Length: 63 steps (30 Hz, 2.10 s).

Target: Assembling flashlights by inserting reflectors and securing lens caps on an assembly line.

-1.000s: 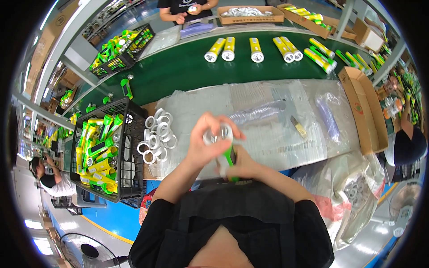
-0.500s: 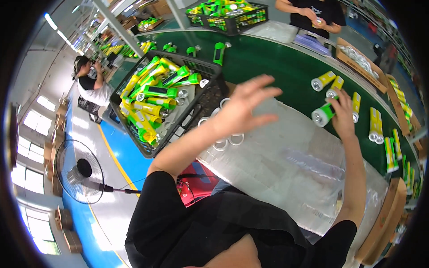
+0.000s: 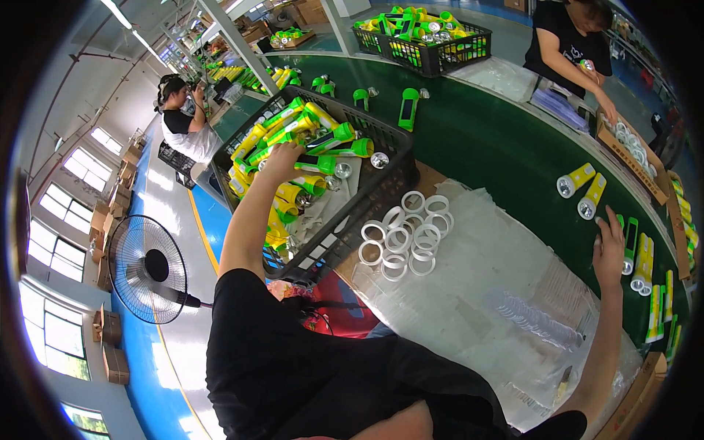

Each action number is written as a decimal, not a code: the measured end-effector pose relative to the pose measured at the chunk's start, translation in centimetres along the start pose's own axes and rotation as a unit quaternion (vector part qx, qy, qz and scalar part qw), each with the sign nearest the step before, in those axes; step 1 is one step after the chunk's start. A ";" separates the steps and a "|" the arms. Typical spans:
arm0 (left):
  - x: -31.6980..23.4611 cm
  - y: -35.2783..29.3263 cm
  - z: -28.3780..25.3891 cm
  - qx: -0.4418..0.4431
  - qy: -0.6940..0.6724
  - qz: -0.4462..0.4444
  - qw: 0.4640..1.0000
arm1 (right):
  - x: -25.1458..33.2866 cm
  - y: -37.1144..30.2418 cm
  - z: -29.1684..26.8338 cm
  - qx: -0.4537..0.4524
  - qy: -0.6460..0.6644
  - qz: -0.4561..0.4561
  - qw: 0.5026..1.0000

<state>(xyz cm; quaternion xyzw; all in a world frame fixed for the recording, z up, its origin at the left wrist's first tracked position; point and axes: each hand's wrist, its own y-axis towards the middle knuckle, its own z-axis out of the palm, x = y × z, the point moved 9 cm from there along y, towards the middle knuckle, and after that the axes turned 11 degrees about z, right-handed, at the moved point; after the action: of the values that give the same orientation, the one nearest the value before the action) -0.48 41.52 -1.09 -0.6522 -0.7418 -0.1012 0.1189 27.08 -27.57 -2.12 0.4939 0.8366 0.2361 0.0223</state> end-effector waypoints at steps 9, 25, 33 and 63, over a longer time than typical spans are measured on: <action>0.6 6.2 1.1 -0.044 -0.132 -0.043 0.989 | 11.8 -4.4 -1.9 0.001 0.142 -0.045 0.989; 0.0 2.4 -7.5 -0.227 -0.379 -0.135 0.887 | 22.7 -5.7 -2.9 0.098 0.308 -0.096 0.941; -29.2 1.9 -18.5 -0.006 -0.732 0.221 0.644 | 26.7 -5.3 -3.0 0.213 0.637 -0.011 0.741; -50.3 0.1 -14.1 -0.238 -0.502 0.386 0.737 | 13.7 -25.5 -5.4 0.105 0.739 0.273 0.607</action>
<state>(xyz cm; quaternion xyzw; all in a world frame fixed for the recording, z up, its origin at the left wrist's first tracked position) 6.30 -10.27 -3.17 -0.8456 -0.3306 0.1220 -0.4010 -2.19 -28.30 -5.23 0.3561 0.4142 0.4263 -0.7210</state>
